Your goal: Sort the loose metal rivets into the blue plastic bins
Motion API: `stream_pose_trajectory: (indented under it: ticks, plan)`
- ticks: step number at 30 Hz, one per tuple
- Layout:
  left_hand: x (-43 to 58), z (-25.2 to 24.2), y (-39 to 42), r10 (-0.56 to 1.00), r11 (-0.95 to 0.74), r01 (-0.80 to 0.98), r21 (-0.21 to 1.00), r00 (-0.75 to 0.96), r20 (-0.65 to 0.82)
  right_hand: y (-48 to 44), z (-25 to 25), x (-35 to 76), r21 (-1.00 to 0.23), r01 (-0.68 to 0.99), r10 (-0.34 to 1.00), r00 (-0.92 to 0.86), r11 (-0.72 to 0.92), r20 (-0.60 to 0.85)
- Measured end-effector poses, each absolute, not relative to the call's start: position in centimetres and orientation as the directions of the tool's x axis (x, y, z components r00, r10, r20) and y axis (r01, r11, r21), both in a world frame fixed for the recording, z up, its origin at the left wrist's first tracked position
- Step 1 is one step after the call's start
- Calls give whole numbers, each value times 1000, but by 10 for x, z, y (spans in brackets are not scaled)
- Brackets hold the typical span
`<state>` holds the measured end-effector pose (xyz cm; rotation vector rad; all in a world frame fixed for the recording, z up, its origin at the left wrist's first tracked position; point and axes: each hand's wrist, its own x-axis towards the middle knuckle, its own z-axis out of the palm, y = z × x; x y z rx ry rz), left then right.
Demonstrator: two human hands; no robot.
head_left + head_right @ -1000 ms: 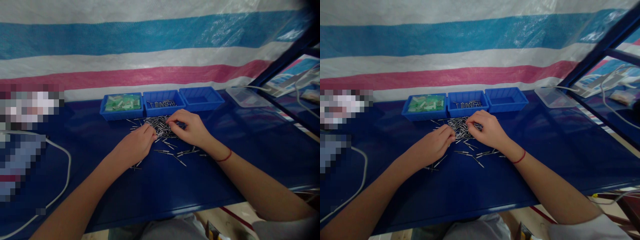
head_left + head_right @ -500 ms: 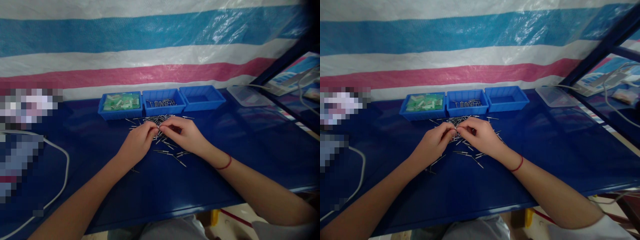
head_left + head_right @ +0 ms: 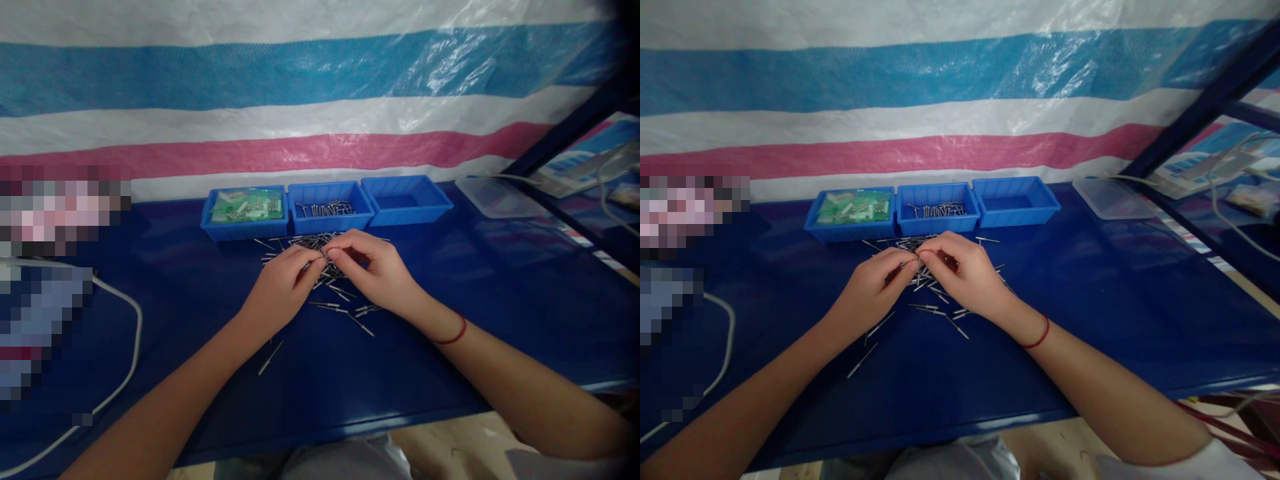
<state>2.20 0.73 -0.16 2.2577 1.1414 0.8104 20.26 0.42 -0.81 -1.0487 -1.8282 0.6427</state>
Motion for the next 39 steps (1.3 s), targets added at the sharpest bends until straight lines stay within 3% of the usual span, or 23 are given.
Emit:
stream_pose_trajectory:
  ticks: [6,13,18,28,34,39]
  plan:
    - [22,-4,8,854,-504,539,674,425,299,2,-15,196,-871,289,917,-150,397,369]
    - [24,-3,8,820,-546,514,661,491,296,1,-9,199,-790,326,855,-215,519,472]
    - [21,-4,9,831,-549,537,640,432,350,2,-8,202,-749,333,820,-253,573,514]
    - [15,4,7,815,-579,622,528,427,391,6,-7,206,-590,489,764,-347,642,544]
    - [3,33,12,838,-546,704,454,451,308,39,2,216,-479,691,742,-124,541,659]
    - [-26,48,1,847,-531,771,351,490,204,44,8,222,-380,794,762,-155,475,628]
